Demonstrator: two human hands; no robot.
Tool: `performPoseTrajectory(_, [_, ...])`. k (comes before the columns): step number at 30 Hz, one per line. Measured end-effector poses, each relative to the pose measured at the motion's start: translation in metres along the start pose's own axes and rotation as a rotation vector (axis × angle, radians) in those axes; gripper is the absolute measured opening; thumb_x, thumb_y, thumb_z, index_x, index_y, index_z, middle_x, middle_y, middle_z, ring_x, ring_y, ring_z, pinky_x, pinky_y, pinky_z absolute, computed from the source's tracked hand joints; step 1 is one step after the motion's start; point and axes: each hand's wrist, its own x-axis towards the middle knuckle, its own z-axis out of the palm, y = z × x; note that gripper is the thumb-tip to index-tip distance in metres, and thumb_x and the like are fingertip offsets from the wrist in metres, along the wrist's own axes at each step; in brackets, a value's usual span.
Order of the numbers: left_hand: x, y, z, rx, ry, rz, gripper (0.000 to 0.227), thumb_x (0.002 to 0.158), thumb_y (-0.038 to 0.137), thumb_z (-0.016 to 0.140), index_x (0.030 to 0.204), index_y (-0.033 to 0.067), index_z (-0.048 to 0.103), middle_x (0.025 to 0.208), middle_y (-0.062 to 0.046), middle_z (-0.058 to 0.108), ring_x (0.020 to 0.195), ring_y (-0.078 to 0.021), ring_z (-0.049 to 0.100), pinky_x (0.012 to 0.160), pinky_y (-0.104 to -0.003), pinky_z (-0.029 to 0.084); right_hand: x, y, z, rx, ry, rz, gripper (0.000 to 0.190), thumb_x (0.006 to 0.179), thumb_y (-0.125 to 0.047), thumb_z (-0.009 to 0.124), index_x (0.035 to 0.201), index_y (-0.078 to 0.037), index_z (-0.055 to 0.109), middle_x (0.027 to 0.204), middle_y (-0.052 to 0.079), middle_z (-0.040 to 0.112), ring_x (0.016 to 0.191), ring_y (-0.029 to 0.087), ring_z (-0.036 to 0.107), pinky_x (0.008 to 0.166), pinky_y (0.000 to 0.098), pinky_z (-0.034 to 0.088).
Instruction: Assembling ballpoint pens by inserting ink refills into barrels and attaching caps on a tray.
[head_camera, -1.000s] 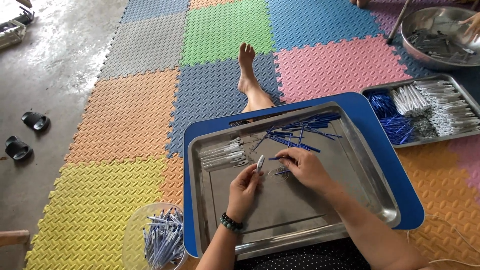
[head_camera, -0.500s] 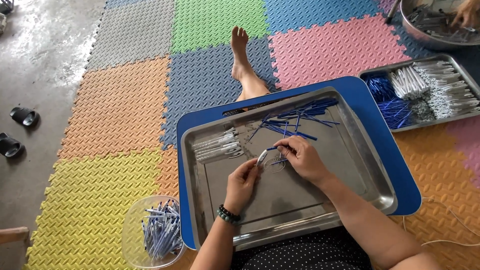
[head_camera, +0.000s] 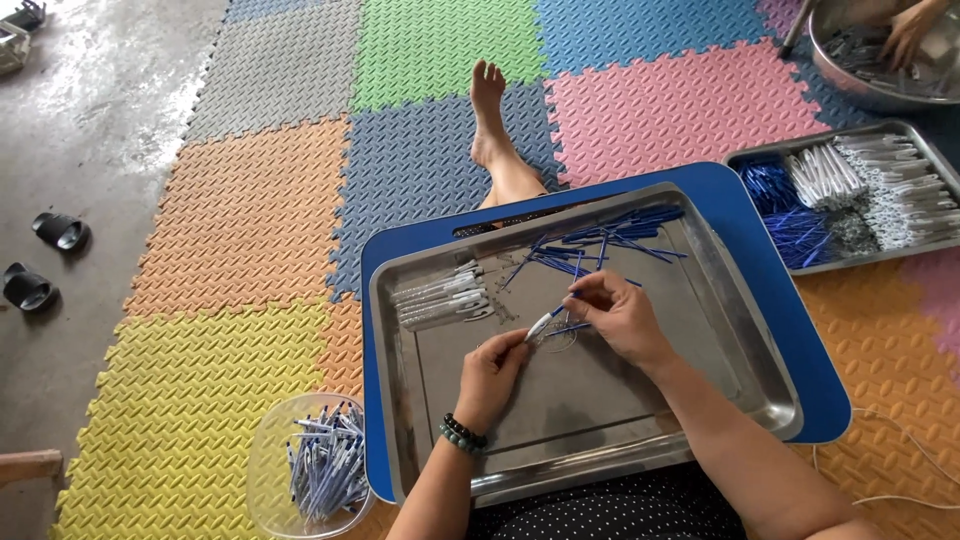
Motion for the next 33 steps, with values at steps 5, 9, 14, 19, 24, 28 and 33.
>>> performPoseTrajectory(5, [0.0, 0.005, -0.006, 0.001, 0.009, -0.065, 0.02, 0.104, 0.017, 0.082, 0.122, 0.0147, 0.09, 0.104, -0.01, 0.091, 0.094, -0.026, 0.087, 0.082, -0.037, 0.068, 0.006, 0.012, 0.0, 0.084, -0.013, 0.091, 0.016, 0.106, -0.012, 0.08, 0.119, -0.002, 0.082, 0.092, 0.016, 0.085, 0.081, 0.019, 0.077, 0.078, 0.0334, 0.066])
performPoseTrajectory(9, [0.0, 0.012, -0.007, 0.026, 0.013, -0.067, 0.018, 0.105, 0.017, 0.081, 0.12, 0.0127, 0.09, 0.102, -0.011, 0.091, 0.096, -0.0278, 0.087, 0.082, -0.039, 0.068, 0.006, 0.006, 0.0, 0.088, -0.062, 0.086, 0.017, 0.107, -0.013, 0.08, 0.117, 0.0, 0.083, 0.083, 0.015, 0.083, 0.075, 0.019, 0.074, 0.073, 0.0316, 0.063])
performPoseTrajectory(14, [-0.003, 0.021, -0.011, 0.065, 0.009, -0.032, 0.02, 0.105, 0.018, 0.08, 0.121, 0.0128, 0.09, 0.105, -0.013, 0.091, 0.102, -0.0327, 0.086, 0.087, -0.043, 0.068, -0.003, -0.007, 0.007, 0.03, -0.084, 0.046, 0.013, 0.104, -0.012, 0.082, 0.11, -0.002, 0.086, 0.084, 0.013, 0.086, 0.08, 0.017, 0.074, 0.077, 0.0335, 0.062])
performPoseTrajectory(19, [0.0, 0.018, -0.01, 0.109, 0.045, 0.0, 0.02, 0.103, 0.019, 0.081, 0.12, 0.0153, 0.091, 0.113, -0.009, 0.092, 0.108, -0.0346, 0.085, 0.09, -0.045, 0.066, -0.002, -0.004, 0.008, 0.039, -0.129, 0.09, 0.016, 0.106, -0.016, 0.08, 0.109, -0.001, 0.086, 0.085, 0.012, 0.086, 0.083, 0.015, 0.072, 0.08, 0.0322, 0.061])
performPoseTrajectory(24, [-0.001, 0.032, -0.014, 0.103, -0.017, -0.114, 0.02, 0.106, 0.018, 0.079, 0.122, 0.0156, 0.091, 0.108, -0.01, 0.092, 0.105, -0.0304, 0.085, 0.089, -0.039, 0.067, -0.001, -0.01, 0.003, -0.019, -0.175, 0.1, 0.019, 0.106, -0.018, 0.08, 0.106, -0.002, 0.088, 0.087, 0.015, 0.089, 0.08, 0.02, 0.078, 0.081, 0.0358, 0.062])
performPoseTrajectory(28, [-0.001, 0.02, -0.01, 0.081, -0.021, -0.105, 0.019, 0.106, 0.018, 0.08, 0.121, 0.017, 0.091, 0.106, -0.01, 0.091, 0.103, -0.0282, 0.085, 0.087, -0.039, 0.066, -0.006, -0.012, 0.007, -0.039, -0.215, 0.101, 0.016, 0.104, -0.016, 0.081, 0.11, -0.003, 0.089, 0.089, 0.012, 0.09, 0.085, 0.016, 0.077, 0.085, 0.0351, 0.062])
performPoseTrajectory(33, [0.004, 0.011, -0.009, 0.114, 0.059, 0.075, 0.017, 0.105, 0.016, 0.08, 0.118, 0.0139, 0.091, 0.11, -0.009, 0.091, 0.104, -0.0298, 0.086, 0.088, -0.038, 0.067, 0.002, 0.004, 0.007, -0.031, -0.217, 0.156, 0.022, 0.108, -0.022, 0.079, 0.101, -0.003, 0.088, 0.08, 0.013, 0.089, 0.069, 0.017, 0.076, 0.07, 0.0293, 0.06])
